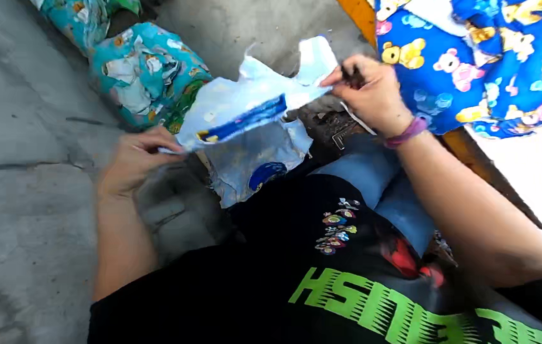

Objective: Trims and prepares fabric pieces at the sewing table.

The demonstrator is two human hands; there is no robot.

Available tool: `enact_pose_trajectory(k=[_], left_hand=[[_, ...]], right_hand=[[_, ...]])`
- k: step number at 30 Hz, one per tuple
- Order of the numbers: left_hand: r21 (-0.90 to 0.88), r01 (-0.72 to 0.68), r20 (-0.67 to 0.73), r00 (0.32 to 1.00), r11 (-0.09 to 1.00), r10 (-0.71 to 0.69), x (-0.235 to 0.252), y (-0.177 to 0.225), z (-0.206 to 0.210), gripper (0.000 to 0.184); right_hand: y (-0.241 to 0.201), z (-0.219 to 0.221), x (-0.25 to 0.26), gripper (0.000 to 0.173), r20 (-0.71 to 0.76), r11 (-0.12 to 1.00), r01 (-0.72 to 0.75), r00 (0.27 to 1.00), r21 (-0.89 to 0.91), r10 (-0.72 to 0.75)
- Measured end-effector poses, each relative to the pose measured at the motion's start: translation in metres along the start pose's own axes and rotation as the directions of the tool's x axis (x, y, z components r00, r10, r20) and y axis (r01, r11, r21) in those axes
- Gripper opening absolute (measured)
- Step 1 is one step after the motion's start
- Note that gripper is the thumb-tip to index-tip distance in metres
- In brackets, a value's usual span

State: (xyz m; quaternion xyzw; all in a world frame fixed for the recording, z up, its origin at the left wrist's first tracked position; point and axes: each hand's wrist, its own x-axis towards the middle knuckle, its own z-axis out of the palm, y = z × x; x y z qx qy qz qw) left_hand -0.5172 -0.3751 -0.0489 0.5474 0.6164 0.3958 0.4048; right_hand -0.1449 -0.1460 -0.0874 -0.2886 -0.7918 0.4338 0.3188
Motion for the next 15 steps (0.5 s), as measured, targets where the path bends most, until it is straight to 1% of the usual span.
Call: enact_pose_trajectory(k=[2,4,5,6,7,8,9,10,11,12,13,14,15], left_hand=[[0.113,0.151,0.067,0.985,0.982,-0.160,-0.015,-0.027,0.027,0.012],[0.255,0.270,0.193,0.927,0.929,-0.322,-0.028,-0.058,0.063,0.013],[0.325,0.318,0.273,0.870,0.890,-0.411,-0.034,-0.074,0.083,0.014],[0.408,0.360,0.356,0.783,0.839,-0.510,-0.037,-0.087,0.102,0.017],[0.510,0.385,0.433,0.658,0.769,-0.616,-0.033,-0.091,0.120,0.024],[0.601,0.372,0.464,0.559,0.708,-0.687,-0.024,-0.081,0.134,0.029],[0.652,0.318,0.463,0.552,0.688,-0.694,-0.010,-0.060,0.145,0.028],[0.636,0.222,0.464,0.655,0.739,-0.596,0.004,-0.030,0.154,0.023],[0.549,0.076,0.464,0.801,0.833,-0.379,0.015,0.005,0.162,0.019],[0.377,-0.140,0.418,0.908,0.916,-0.033,0.027,0.039,0.172,0.015],[0.093,-0.373,0.298,0.895,0.923,0.332,0.039,0.075,0.188,0.013],[-0.268,-0.546,0.148,0.791,0.794,0.593,0.049,0.116,0.209,0.014],[-0.565,-0.598,0.036,0.671,0.569,0.741,0.052,0.161,0.233,0.015]], right_hand=[[0.026,0.028,-0.016,0.015,0.078,0.998,-0.011,0.997,-0.068,0.016],[0.049,0.047,-0.040,0.015,0.212,0.984,-0.064,0.972,-0.167,0.099],[0.058,0.053,-0.052,0.015,0.304,0.968,-0.096,0.938,-0.231,0.166],[0.065,0.056,-0.063,0.015,0.400,0.943,-0.122,0.883,-0.311,0.246],[0.071,0.057,-0.073,0.017,0.486,0.909,-0.135,0.809,-0.394,0.330],[0.072,0.056,-0.081,0.019,0.527,0.884,-0.136,0.758,-0.448,0.384],[0.068,0.051,-0.087,0.021,0.523,0.877,-0.144,0.754,-0.458,0.397],[0.062,0.043,-0.093,0.022,0.482,0.885,-0.165,0.787,-0.436,0.384],[0.052,0.031,-0.099,0.022,0.420,0.895,-0.192,0.830,-0.402,0.367],[0.043,0.018,-0.103,0.022,0.342,0.909,-0.201,0.879,-0.366,0.332],[0.037,0.003,-0.108,0.021,0.265,0.922,-0.197,0.919,-0.334,0.293],[0.031,-0.011,-0.115,0.022,0.198,0.933,-0.199,0.944,-0.301,0.266],[0.025,-0.025,-0.123,0.024,0.133,0.939,-0.214,0.957,-0.269,0.257]])
